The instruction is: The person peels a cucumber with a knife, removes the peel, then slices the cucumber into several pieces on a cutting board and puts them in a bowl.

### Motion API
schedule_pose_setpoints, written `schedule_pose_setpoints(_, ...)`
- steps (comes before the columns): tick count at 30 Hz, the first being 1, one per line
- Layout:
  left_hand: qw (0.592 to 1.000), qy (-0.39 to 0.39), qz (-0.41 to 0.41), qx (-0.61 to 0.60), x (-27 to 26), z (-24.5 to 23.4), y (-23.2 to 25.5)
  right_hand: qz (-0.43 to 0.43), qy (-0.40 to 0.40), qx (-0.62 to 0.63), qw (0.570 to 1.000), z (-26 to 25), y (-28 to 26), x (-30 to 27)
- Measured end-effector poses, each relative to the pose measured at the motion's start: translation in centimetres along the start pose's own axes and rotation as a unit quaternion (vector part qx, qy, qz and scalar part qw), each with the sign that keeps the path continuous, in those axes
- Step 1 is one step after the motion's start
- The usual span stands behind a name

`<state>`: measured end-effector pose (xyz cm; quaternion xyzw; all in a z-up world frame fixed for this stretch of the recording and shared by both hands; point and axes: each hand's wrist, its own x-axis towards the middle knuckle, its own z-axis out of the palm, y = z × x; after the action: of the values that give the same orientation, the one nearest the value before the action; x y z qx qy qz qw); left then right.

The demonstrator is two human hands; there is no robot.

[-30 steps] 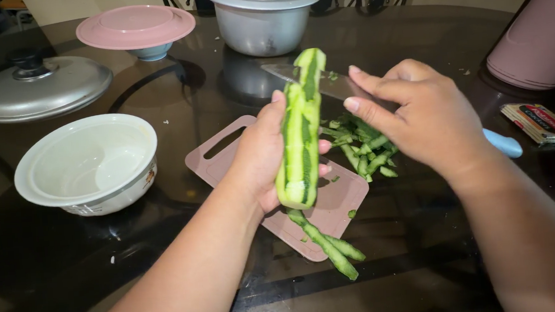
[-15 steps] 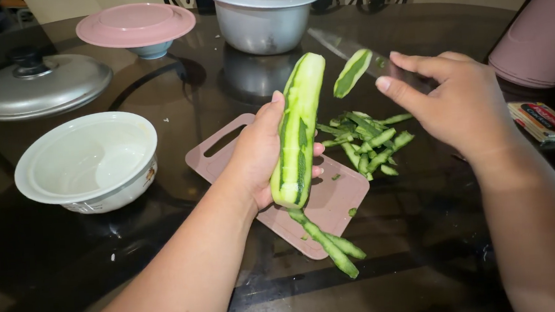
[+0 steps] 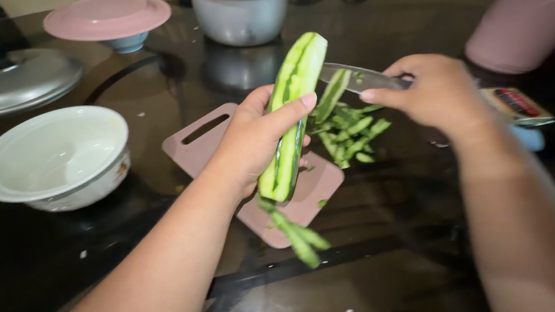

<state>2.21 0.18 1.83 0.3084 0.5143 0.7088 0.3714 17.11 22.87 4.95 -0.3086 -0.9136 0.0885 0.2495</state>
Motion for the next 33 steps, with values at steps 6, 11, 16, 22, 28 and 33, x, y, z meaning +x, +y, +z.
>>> schedule_pose_setpoints(6, 0.995, -0.052, -0.072, 0.038, 2.5, 1.8, 0.6, 0.015, 0.029, 0.031, 0.999, -0.2, -0.5, -0.3)
schedule_pose_setpoints(11, 0.993, -0.100, -0.050, 0.048, 4.6, 3.6, 0.0, 0.068, 0.016, 0.026, 0.997, -0.5, 0.1, -0.1)
schedule_pose_setpoints(16, 0.980, -0.124, -0.122, 0.099, 5.1, 5.6, 0.0, 0.197, 0.061, -0.012, 0.978, -0.9, 2.5, 0.3)
schedule_pose_setpoints(22, 0.972, -0.112, -0.161, 0.128, 5.5, 6.8, 0.3, 0.178, 0.104, -0.006, 0.978, -0.3, 3.3, 0.8)
schedule_pose_setpoints(28, 0.930, 0.033, -0.030, 0.364, 2.5, 1.2, 2.5, 0.195, -0.029, 0.098, 0.975, 0.2, 1.5, 1.1)
schedule_pose_setpoints(33, 0.781, 0.074, -0.053, 0.618, -2.1, -3.4, 3.1, 0.134, -0.212, 0.232, 0.940, 1.7, -1.7, -0.3)
